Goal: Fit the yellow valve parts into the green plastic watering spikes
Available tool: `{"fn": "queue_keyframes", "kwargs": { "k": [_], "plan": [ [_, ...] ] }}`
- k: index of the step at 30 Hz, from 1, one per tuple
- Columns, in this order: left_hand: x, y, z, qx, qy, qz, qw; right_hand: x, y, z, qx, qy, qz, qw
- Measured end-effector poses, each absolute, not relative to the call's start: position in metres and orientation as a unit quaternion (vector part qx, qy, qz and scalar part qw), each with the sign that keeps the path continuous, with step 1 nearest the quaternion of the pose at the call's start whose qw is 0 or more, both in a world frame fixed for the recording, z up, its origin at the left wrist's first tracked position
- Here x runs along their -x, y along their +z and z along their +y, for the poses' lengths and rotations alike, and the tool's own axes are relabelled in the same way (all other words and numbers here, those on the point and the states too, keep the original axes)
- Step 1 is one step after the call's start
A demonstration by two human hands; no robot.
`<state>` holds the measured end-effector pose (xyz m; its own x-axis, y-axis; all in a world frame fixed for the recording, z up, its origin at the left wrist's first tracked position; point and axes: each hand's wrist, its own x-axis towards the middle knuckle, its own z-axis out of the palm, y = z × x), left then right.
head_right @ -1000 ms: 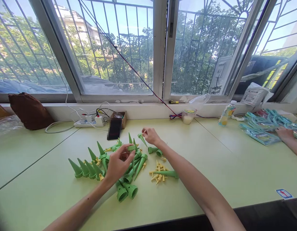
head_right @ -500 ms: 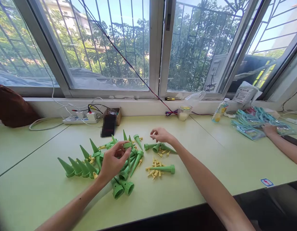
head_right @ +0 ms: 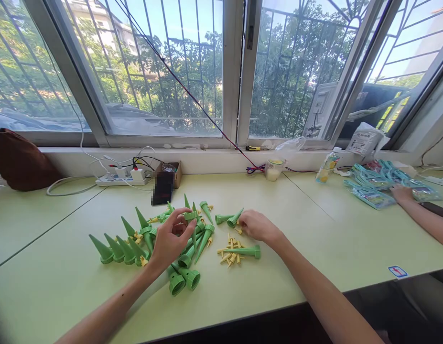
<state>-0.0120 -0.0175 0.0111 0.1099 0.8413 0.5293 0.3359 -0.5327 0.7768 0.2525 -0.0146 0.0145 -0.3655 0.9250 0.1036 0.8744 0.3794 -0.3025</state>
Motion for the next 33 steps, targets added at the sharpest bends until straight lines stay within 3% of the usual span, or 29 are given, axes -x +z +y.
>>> {"fn": "queue_keyframes", "kwargs": {
  "k": [11, 23, 29, 33],
  "plan": [
    [0.012, 0.011, -0.019, -0.711, 0.496, 0.427, 0.258, -0.253, 0.005, -0.018, 0.534, 0.091, -0.829, 0.139],
    [0.013, 0.010, -0.015, -0.686, 0.504, 0.419, 0.315, -0.204, 0.043, -0.002, 0.443, 0.176, -0.782, 0.401],
    [0.013, 0.010, -0.015, -0.637, 0.499, 0.393, 0.436, -0.166, 0.013, -0.004, 0.428, 0.187, -0.715, 0.520],
    [0.012, 0.008, -0.013, -0.623, 0.497, 0.379, 0.471, -0.163, -0.006, -0.012, 0.394, 0.175, -0.722, 0.541]
  ]
}}
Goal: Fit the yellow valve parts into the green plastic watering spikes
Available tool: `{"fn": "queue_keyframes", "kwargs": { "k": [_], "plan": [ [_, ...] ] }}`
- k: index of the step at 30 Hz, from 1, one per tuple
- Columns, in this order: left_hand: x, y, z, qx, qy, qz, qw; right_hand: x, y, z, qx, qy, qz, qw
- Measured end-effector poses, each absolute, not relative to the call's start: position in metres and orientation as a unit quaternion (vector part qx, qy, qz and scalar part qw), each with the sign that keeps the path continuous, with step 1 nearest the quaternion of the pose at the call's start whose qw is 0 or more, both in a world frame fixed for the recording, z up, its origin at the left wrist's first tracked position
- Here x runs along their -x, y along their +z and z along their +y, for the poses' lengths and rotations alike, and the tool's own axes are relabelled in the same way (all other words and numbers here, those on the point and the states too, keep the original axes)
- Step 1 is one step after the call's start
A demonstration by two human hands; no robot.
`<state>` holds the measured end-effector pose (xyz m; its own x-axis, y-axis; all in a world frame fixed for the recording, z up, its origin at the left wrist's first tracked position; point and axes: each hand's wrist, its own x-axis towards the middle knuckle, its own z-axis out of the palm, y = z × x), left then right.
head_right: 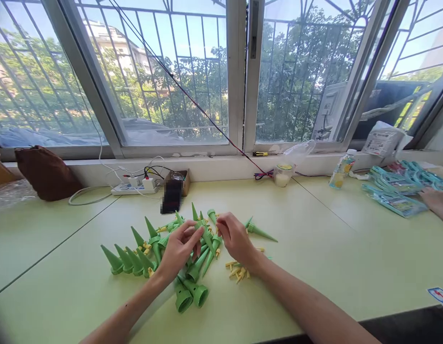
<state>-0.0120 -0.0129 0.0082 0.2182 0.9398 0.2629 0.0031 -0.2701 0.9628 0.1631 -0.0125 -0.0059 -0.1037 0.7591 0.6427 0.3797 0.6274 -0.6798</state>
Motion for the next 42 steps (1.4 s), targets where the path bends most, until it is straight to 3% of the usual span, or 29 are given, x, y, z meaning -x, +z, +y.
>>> {"fn": "queue_keyframes", "kwargs": {
  "k": [8, 29, 42],
  "plan": [
    [0.012, 0.008, -0.011, -0.642, 0.489, 0.363, 0.465, -0.157, -0.005, -0.024, 0.338, 0.175, -0.694, 0.611],
    [0.015, -0.002, -0.010, -0.709, 0.471, 0.411, 0.326, -0.150, -0.015, -0.023, 0.322, 0.083, -0.732, 0.595],
    [0.016, -0.001, -0.012, -0.736, 0.471, 0.434, 0.221, -0.147, -0.016, -0.026, 0.322, 0.110, -0.736, 0.586]
  ]
}}
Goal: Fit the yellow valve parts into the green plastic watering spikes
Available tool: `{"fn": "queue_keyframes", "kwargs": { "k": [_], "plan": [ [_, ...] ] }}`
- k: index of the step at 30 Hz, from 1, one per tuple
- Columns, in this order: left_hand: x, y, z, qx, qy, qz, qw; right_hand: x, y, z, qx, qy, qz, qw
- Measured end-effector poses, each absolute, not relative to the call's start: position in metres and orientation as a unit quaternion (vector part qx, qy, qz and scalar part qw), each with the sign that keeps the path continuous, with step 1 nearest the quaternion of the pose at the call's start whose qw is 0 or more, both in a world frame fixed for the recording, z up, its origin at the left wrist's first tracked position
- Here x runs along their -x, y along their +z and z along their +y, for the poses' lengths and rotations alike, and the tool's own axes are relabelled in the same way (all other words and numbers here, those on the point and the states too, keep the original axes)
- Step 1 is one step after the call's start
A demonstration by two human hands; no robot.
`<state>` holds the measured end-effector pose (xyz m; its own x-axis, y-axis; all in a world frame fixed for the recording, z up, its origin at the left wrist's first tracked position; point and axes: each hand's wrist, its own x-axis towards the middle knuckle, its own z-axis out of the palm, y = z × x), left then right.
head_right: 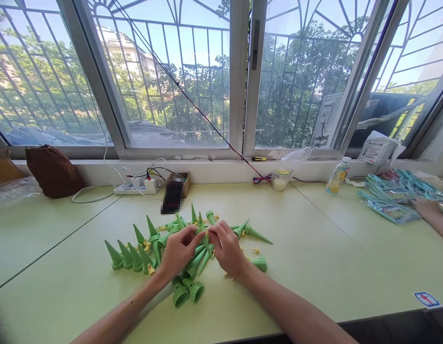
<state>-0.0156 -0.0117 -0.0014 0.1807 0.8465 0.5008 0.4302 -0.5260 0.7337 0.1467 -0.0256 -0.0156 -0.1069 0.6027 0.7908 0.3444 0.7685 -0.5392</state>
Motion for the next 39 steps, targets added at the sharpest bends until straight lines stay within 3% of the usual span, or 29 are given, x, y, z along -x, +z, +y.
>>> {"fn": "queue_keyframes", "kwargs": {
  "k": [7, 18, 30, 39],
  "plan": [
    [0.0154, 0.0024, -0.0108, -0.746, 0.484, 0.425, 0.171, -0.1451, -0.0142, -0.0258, 0.323, 0.108, -0.731, 0.591],
    [0.0171, 0.0021, -0.0109, -0.782, 0.423, 0.411, 0.201, -0.1471, -0.0147, -0.0275, 0.345, 0.118, -0.692, 0.624],
    [0.0182, -0.0010, -0.0103, -0.767, 0.445, 0.382, 0.261, -0.1479, -0.0133, -0.0295, 0.351, 0.124, -0.692, 0.619],
    [0.0189, -0.0023, -0.0093, -0.770, 0.455, 0.376, 0.241, -0.1483, -0.0125, -0.0297, 0.360, 0.127, -0.689, 0.616]
  ]
}}
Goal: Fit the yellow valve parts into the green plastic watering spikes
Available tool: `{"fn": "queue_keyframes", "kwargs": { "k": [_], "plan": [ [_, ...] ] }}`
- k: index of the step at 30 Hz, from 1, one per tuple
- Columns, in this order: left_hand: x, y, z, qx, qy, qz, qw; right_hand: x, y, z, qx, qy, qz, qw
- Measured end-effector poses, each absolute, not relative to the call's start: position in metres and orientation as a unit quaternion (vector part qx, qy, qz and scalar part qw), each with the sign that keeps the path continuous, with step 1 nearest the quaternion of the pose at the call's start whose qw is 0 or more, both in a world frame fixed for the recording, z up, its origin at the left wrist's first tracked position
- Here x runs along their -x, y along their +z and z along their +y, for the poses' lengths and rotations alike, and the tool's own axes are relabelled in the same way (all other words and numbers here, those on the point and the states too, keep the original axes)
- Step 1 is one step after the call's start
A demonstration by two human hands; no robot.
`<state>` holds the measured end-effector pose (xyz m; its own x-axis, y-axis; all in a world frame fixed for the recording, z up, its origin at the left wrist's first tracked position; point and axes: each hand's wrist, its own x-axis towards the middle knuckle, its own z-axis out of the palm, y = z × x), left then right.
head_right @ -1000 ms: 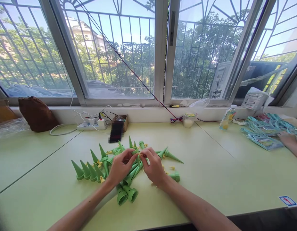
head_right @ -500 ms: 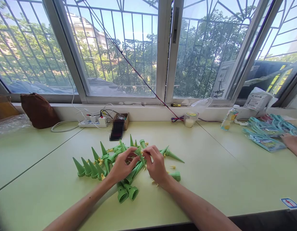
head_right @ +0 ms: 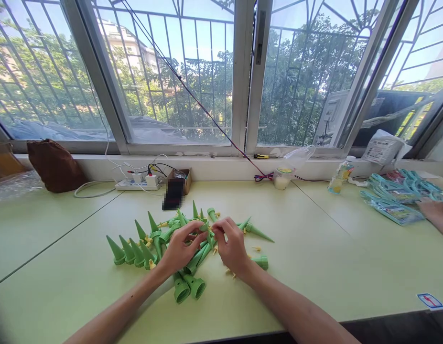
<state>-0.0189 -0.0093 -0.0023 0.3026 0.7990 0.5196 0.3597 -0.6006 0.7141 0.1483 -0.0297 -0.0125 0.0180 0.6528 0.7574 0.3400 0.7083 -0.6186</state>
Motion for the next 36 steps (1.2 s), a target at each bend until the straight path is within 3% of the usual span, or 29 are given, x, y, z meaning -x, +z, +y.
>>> {"fn": "queue_keyframes", "kwargs": {
  "k": [36],
  "plan": [
    [0.0177, 0.0037, -0.0142, -0.817, 0.428, 0.342, 0.179, -0.1502, -0.0165, -0.0285, 0.429, 0.135, -0.697, 0.558]
  ]
}}
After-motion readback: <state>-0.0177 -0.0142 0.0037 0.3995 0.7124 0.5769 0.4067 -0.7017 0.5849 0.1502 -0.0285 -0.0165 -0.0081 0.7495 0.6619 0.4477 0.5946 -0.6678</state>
